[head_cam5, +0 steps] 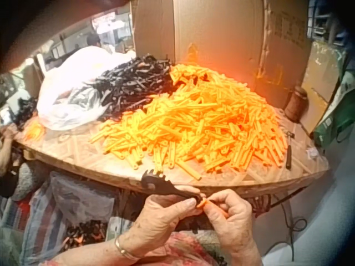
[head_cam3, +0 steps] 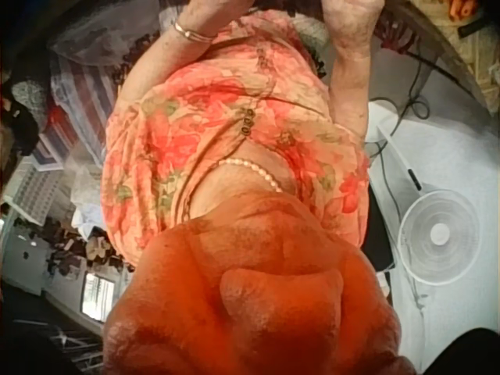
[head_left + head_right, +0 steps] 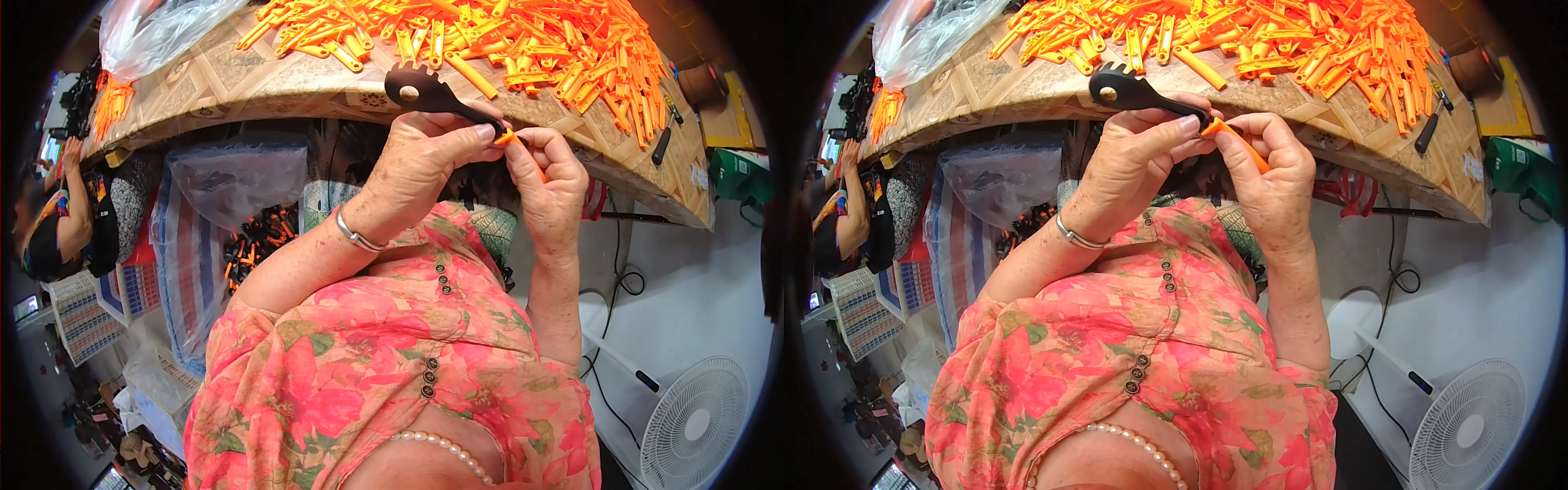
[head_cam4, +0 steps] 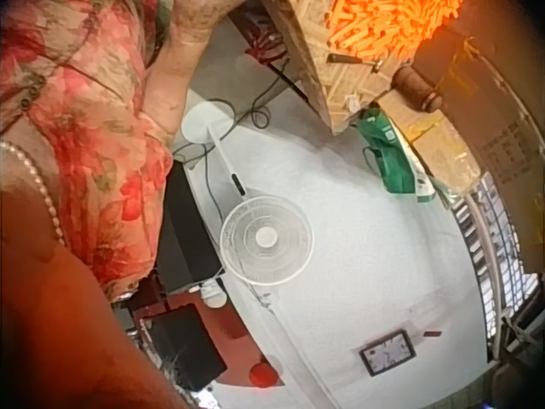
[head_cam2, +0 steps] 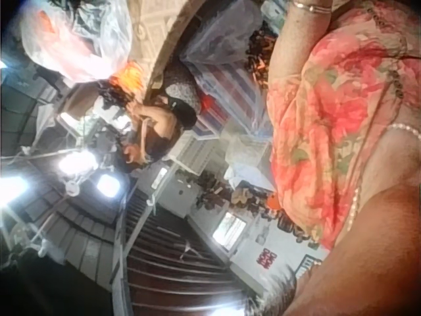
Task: The person inserts orange plastic rods into black plastic handles and uses a hammer to secure them. They repeat this process for multiple units, placing finished assemblies on a wooden table. A second person works in the background.
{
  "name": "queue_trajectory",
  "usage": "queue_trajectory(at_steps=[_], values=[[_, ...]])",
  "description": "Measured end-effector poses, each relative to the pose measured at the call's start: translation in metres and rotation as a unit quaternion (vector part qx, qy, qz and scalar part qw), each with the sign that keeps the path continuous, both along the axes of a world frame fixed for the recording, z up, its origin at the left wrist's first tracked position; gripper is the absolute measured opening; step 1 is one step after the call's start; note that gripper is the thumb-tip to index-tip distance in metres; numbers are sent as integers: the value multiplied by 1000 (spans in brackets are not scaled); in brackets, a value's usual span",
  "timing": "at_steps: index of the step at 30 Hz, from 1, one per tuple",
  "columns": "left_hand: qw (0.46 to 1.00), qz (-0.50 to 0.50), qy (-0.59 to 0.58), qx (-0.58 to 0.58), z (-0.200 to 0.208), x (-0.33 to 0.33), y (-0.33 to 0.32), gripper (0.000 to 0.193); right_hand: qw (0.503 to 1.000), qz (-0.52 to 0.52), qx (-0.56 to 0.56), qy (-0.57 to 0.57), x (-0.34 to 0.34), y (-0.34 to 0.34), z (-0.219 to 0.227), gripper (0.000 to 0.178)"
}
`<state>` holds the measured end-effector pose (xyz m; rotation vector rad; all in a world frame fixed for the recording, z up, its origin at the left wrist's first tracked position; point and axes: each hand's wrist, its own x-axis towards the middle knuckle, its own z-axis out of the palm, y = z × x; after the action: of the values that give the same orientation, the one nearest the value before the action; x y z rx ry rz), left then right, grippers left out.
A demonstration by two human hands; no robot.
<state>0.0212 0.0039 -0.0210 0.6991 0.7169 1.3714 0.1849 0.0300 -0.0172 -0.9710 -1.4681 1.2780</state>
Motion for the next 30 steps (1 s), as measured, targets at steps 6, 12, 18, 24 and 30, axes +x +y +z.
queue_trajectory(at_steps=[6,12,18,24,30], values=[[979,-27,66,190,9,-79,22,90,988,104,-15,-110,33,1,30,9],[587,-44,745,314,62,-51,7,45,976,76,37,-201,21,-4,22,11],[647,-72,693,309,25,-31,6,22,973,33,57,-220,21,-4,25,13],[771,-111,567,268,18,-29,7,15,946,32,210,-245,27,-1,22,26],[794,-127,531,266,16,-29,4,14,866,58,381,-319,30,0,25,34]])
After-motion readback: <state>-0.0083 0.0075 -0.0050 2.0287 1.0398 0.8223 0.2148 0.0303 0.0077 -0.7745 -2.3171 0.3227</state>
